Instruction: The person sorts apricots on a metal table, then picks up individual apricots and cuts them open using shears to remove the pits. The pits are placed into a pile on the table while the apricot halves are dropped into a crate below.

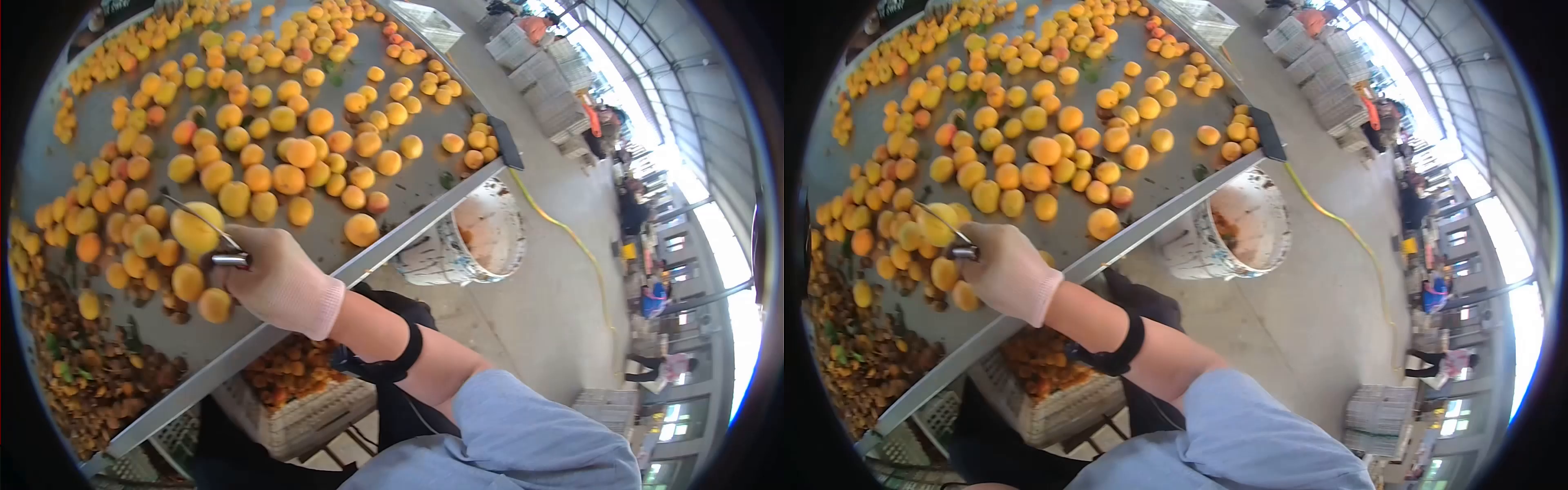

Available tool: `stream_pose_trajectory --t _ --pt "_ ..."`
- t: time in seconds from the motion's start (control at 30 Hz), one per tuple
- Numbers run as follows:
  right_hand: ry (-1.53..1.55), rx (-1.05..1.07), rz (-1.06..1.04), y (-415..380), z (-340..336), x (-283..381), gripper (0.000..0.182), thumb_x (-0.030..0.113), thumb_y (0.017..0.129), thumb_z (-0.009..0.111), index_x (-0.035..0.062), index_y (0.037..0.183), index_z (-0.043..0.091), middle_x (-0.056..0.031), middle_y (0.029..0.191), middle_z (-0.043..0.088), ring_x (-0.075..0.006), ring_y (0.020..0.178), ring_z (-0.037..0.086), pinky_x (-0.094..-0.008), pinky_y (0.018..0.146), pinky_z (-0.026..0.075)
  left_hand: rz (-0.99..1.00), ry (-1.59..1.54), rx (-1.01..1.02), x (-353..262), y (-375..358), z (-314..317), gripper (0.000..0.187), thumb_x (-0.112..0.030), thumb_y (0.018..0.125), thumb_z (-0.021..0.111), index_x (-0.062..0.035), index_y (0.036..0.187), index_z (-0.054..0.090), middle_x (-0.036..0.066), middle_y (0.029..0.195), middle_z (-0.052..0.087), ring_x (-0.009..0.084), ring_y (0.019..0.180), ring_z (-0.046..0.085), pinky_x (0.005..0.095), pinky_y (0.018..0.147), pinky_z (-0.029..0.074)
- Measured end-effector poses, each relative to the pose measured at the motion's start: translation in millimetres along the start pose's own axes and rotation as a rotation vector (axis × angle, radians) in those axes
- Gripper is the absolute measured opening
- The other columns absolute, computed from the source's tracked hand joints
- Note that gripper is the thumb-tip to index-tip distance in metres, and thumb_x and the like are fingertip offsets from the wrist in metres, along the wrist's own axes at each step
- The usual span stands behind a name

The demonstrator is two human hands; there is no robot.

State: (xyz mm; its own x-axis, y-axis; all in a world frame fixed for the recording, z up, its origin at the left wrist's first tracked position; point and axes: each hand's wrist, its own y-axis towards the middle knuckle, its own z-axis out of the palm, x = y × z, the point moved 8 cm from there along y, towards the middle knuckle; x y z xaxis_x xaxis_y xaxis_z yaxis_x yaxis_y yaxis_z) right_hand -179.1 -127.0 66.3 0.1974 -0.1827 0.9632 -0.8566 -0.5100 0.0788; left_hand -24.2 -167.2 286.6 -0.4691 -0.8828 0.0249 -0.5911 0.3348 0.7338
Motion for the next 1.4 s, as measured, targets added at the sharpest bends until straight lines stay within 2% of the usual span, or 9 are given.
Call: stream_pose_trajectory --t 0.13,0.37,0.53,0.63,0.8,1.0,1.13,1.3,1.4 --pt "0.179 0.024 0.032 4 7 -5 0.019 0.007 0.081 0.062 -0.0019 0.099 0.06 -0.0138 0.074 0.064 -0.0108 0.068 0.056 -0.0325 0.062 0.047 -0.507 -0.161 -0.166 49 -45 6 0.023 -0.012 0.083 0.062 -0.0011 0.103 0.063 0.014 0.107 0.063 0.0287 0.104 0.058 0.0424 0.094 0.044" --pt "0.238 0.123 0.108 -4 14 15 0.018 0.006 0.085 0.059 0.0011 0.101 0.063 -0.0048 0.075 0.062 -0.0086 0.072 0.056 -0.0285 0.064 0.047 -1.254 -1.135 -0.288 95 -116 131 0.041 -0.019 0.089 0.063 -0.0006 0.125 0.055 0.008 0.12 0.06 0.0155 0.11 0.055 0.0315 0.095 0.042" --pt "0.002 0.182 -0.068 -14 22 26 0.022 0.006 0.078 0.061 0.0074 0.1 0.064 -0.0159 0.074 0.062 -0.0321 0.071 0.062 -0.0353 0.063 0.048 -1.248 -1.287 -0.344 92 -123 151 0.046 -0.02 0.086 0.068 -0.0001 0.124 0.054 0.006 0.115 0.062 0.014 0.104 0.057 0.0299 0.092 0.044" --pt "0.057 0.217 -0.037 -17 30 16 0.023 0.005 0.079 0.061 0.0068 0.102 0.064 -0.0163 0.077 0.064 -0.0313 0.073 0.064 -0.0352 0.065 0.049 -1.288 -1.261 -0.309 93 -124 148 0.047 -0.018 0.083 0.072 0.0006 0.123 0.054 0.007 0.11 0.064 0.0156 0.1 0.06 0.0306 0.088 0.046" --pt "0.101 0.278 -0.08 -19 33 24 0.025 0.005 0.079 0.06 0.0056 0.104 0.064 -0.0182 0.081 0.065 -0.0321 0.076 0.065 -0.0353 0.067 0.05 -0.716 -0.468 -0.027 86 -96 117 0.049 -0.012 0.08 0.074 0.0009 0.123 0.053 0.008 0.104 0.065 0.0181 0.094 0.062 0.0322 0.085 0.049" --pt "-0.086 0.202 -0.102 -17 30 34 0.024 0.009 0.08 0.061 0.0078 0.103 0.063 -0.0184 0.083 0.065 -0.0354 0.079 0.064 -0.038 0.067 0.05 -1.025 -1.246 -0.392 99 -126 142 0.053 -0.016 0.077 0.077 -0.0007 0.122 0.054 0.009 0.104 0.065 0.0164 0.096 0.061 0.0309 0.085 0.048" --pt "-0.125 0.188 -0.054 -19 27 30 0.021 0.012 0.079 0.061 0.0095 0.101 0.064 -0.0176 0.083 0.065 -0.036 0.079 0.063 -0.0399 0.068 0.05 -1.149 -1.148 -0.243 96 -126 142 0.052 -0.019 0.075 0.078 -0.0011 0.119 0.057 0.009 0.102 0.066 0.0156 0.096 0.062 0.0308 0.083 0.049" --pt "-0.053 0.293 -0.084 -18 29 29 0.019 0.01 0.079 0.058 0.0086 0.098 0.064 -0.0172 0.083 0.065 -0.0358 0.08 0.063 -0.0388 0.069 0.05 -0.545 -0.277 -0.063 78 -78 99 0.049 -0.018 0.075 0.079 0.0 0.115 0.058 0.009 0.097 0.066 0.015 0.092 0.062 0.0302 0.08 0.05" --pt "-0.043 0.226 -0.133 -21 27 39 0.019 0.012 0.08 0.058 0.0092 0.098 0.064 -0.0168 0.081 0.065 -0.0357 0.081 0.063 -0.0382 0.069 0.05 -0.875 -0.72 -0.139 86 -97 114 0.049 -0.013 0.073 0.079 -0.0001 0.116 0.057 0.007 0.097 0.064 0.0144 0.089 0.061 0.0297 0.08 0.051"
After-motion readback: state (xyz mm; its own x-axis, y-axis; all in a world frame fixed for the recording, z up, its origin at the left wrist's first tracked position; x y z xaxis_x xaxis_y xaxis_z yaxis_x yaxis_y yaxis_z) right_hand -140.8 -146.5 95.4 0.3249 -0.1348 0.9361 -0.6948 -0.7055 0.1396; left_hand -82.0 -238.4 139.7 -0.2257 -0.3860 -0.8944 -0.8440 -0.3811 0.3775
